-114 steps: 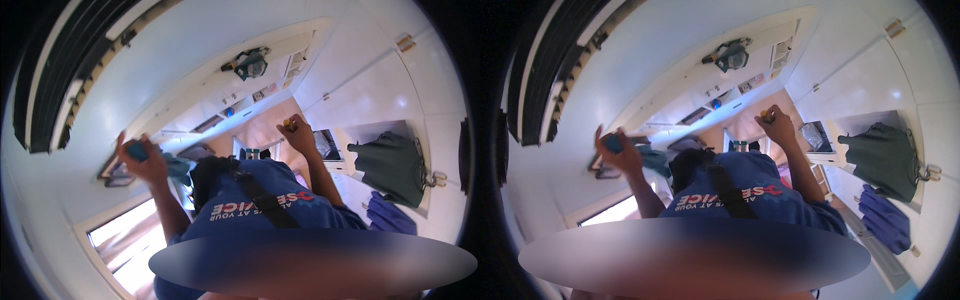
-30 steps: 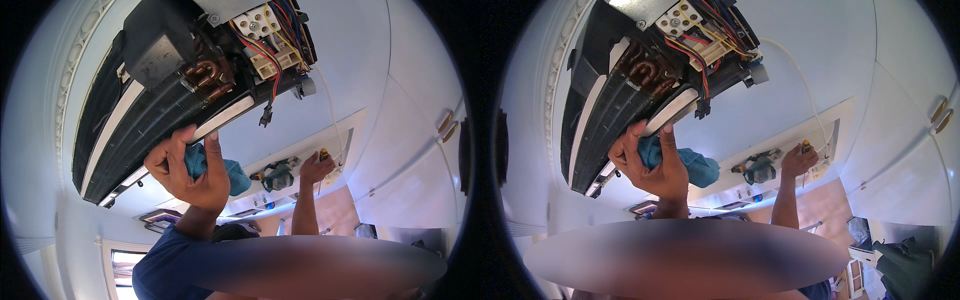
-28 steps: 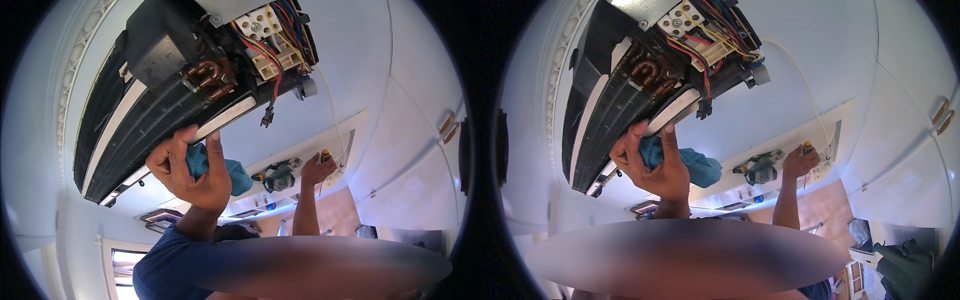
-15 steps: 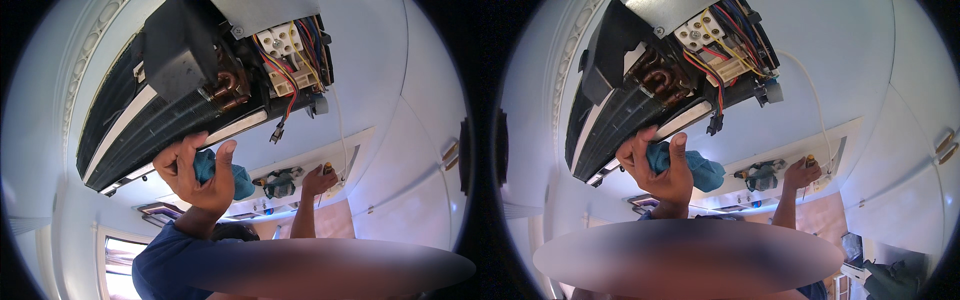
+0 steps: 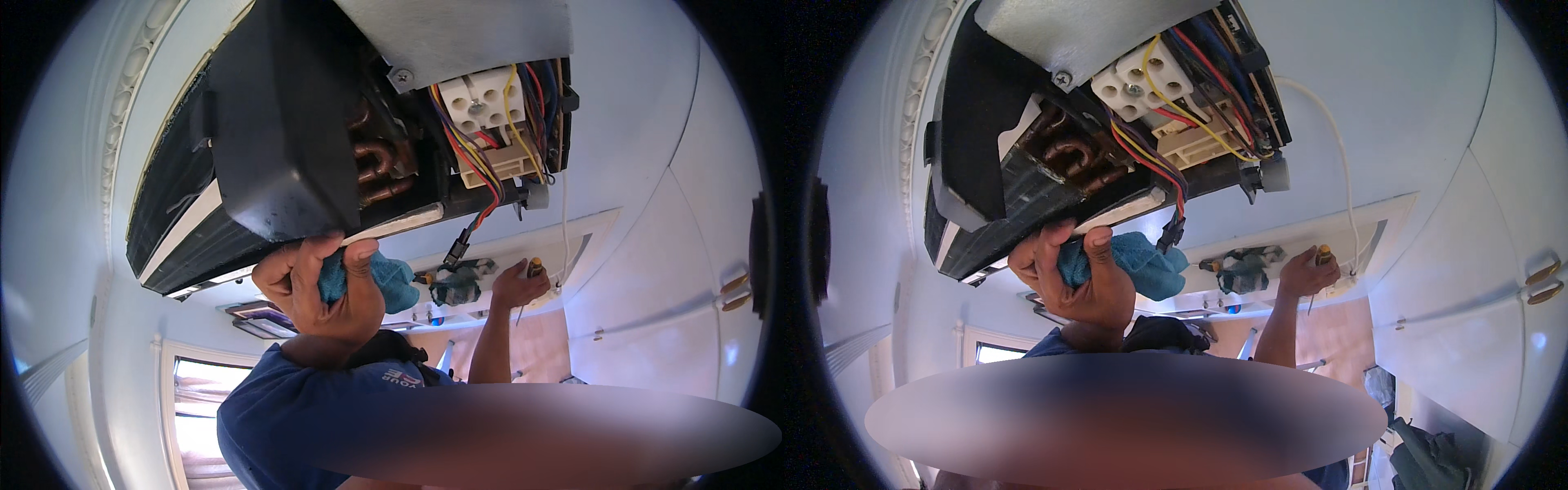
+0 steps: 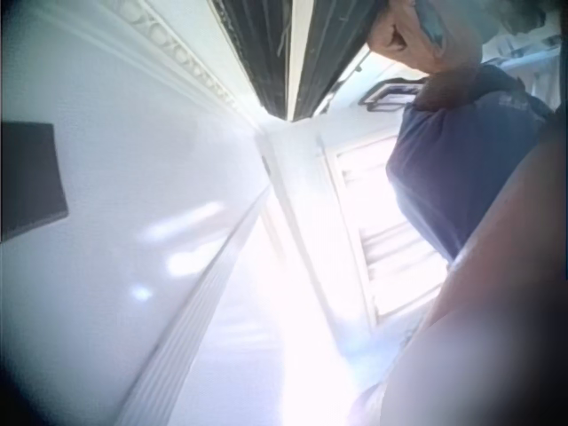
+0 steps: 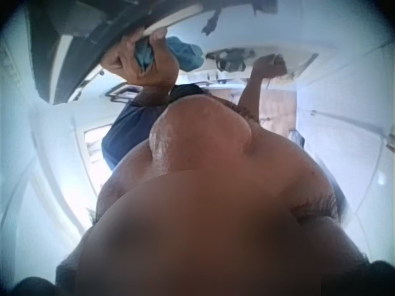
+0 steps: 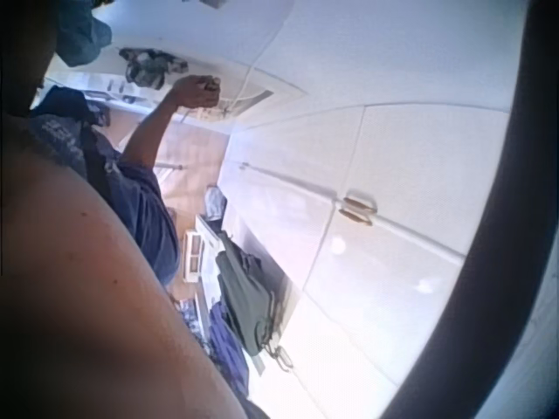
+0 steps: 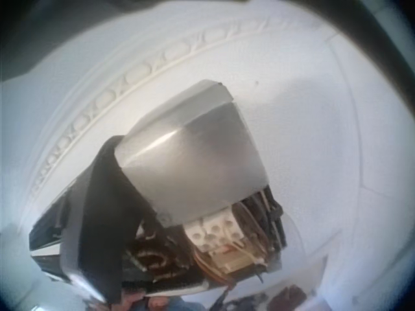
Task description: The person cleans the interior of a ceiling-mounted air conditioner using a cloth and a screwdriver. They wipe the fins and internal components, then use a flashlight to inspect the cleaned area.
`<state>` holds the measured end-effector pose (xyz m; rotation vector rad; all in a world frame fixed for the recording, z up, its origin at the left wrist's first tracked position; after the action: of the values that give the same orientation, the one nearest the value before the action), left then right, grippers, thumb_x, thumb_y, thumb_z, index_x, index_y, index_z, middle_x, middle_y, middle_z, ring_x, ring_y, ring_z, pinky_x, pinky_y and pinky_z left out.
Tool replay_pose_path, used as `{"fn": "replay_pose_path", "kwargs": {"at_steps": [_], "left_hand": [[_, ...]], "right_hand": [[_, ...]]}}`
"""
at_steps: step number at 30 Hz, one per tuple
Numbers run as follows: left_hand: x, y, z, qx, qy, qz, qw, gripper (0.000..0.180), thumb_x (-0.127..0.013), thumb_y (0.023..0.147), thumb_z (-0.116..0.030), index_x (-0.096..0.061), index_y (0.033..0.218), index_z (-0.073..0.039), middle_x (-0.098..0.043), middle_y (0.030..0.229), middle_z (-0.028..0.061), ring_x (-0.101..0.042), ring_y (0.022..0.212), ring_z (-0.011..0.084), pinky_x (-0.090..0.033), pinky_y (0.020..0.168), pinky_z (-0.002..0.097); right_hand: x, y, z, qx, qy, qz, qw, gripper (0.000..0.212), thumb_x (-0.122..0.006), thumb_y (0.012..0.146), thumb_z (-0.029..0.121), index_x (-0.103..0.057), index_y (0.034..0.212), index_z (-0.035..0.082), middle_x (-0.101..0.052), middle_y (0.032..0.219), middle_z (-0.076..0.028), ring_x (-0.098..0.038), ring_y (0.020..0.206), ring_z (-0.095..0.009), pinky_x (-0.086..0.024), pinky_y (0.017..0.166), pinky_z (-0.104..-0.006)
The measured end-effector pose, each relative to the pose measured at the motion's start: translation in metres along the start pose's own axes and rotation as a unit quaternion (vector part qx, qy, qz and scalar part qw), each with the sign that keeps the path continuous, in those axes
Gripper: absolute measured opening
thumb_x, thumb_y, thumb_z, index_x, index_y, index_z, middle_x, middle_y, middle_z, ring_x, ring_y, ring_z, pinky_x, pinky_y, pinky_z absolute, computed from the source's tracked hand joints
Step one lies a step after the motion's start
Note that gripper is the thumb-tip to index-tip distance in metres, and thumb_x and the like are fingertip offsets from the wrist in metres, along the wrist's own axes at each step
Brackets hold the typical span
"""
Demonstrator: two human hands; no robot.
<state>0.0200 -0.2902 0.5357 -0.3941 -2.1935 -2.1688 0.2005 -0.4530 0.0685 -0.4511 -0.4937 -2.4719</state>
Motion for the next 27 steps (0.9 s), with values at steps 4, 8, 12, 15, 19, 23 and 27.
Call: {"fn": "replay_pose_path", "kwargs": {"at_steps": [4, 8, 12, 15, 19, 23, 27], "left_hand": [[0.000, 0.000, -0.003, 0.002, 0.034, 0.016, 0.999, 0.035, -0.089, 0.089, -0.030, -0.074, 0.112, -0.008, -0.056, 0.108, 0.0054, -0.057, 0.107, 0.0210, -0.043, 0.094, 0.0361], [0.002, -0.004, -0.001, 0.033, 0.066, 0.014, 0.997, 0.034, -0.088, 0.089, -0.033, -0.074, 0.111, -0.011, -0.055, 0.108, 0.0052, -0.057, 0.108, 0.0214, -0.043, 0.095, 0.0366], [0.002, -0.008, 0.002, 0.054, 0.085, 0.007, 0.995, 0.033, -0.087, 0.090, -0.033, -0.073, 0.109, -0.011, -0.054, 0.110, 0.0058, -0.057, 0.109, 0.0224, -0.043, 0.095, 0.0372], [0.000, -0.008, 0.002, 0.055, 0.077, 0.008, 0.995, 0.031, -0.086, 0.091, -0.032, -0.072, 0.109, -0.011, -0.052, 0.111, 0.0062, -0.056, 0.111, 0.0238, -0.044, 0.096, 0.0391], [-0.003, -0.004, 0.000, 0.050, 0.071, 0.013, 0.996, 0.030, -0.085, 0.092, -0.030, -0.071, 0.110, -0.011, -0.051, 0.112, 0.0064, -0.056, 0.113, 0.0243, -0.044, 0.097, 0.0402], [-0.007, -0.002, -0.005, 0.047, 0.068, 0.030, 0.996, 0.030, -0.084, 0.093, -0.030, -0.071, 0.112, -0.011, -0.050, 0.112, 0.0066, -0.056, 0.113, 0.0244, -0.044, 0.098, 0.0408], [-0.006, -0.002, -0.008, 0.048, 0.069, 0.032, 0.996, 0.029, -0.083, 0.094, -0.029, -0.070, 0.113, -0.011, -0.049, 0.112, 0.0067, -0.055, 0.114, 0.0245, -0.044, 0.098, 0.0413]], "right_hand": [[-0.002, 0.000, -0.001, -0.022, 0.001, 0.021, 1.000, 0.048, -0.074, 0.095, 0.031, -0.054, 0.126, 0.000, -0.053, 0.121, -0.022, -0.056, 0.115, -0.044, -0.053, 0.089, -0.0571], [0.000, 0.001, 0.002, -0.044, 0.004, 0.035, 0.998, 0.047, -0.074, 0.095, 0.028, -0.054, 0.126, -0.001, -0.053, 0.121, -0.022, -0.056, 0.115, -0.044, -0.051, 0.091, -0.0570], [-0.001, 0.002, 0.004, -0.045, -0.004, 0.043, 0.998, 0.047, -0.074, 0.095, 0.028, -0.056, 0.126, -0.002, -0.054, 0.121, -0.023, -0.055, 0.116, -0.044, -0.051, 0.092, -0.0569], [-0.002, 0.002, 0.002, -0.027, -0.005, 0.033, 0.999, 0.047, -0.074, 0.095, 0.028, -0.056, 0.125, -0.004, -0.055, 0.120, -0.023, -0.056, 0.116, -0.045, -0.051, 0.094, -0.0567], [-0.003, -0.001, -0.004, 0.006, -0.002, 0.022, 1.000, 0.049, -0.074, 0.094, 0.028, -0.056, 0.126, -0.004, -0.055, 0.120, -0.024, -0.055, 0.117, -0.046, -0.050, 0.097, -0.0569], [-0.007, -0.003, -0.003, 0.034, 0.029, 0.013, 0.999, 0.049, -0.075, 0.094, 0.028, -0.055, 0.125, -0.004, -0.055, 0.120, -0.024, -0.055, 0.117, -0.046, -0.050, 0.097, -0.0572], [-0.015, -0.003, -0.010, -0.021, 0.013, 0.033, 0.999, 0.049, -0.075, 0.095, 0.028, -0.054, 0.124, -0.004, -0.056, 0.119, -0.025, -0.055, 0.116, -0.046, -0.048, 0.099, -0.0592]]}}
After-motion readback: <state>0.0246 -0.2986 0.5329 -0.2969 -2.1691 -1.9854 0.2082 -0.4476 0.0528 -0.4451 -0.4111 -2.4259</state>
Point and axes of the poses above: each hand's wrist, its own y-axis towards the middle knuckle, its own x-axis out of the back of the hand, z = x × y, the point moved 9 cm from there along y, towards the middle knuckle
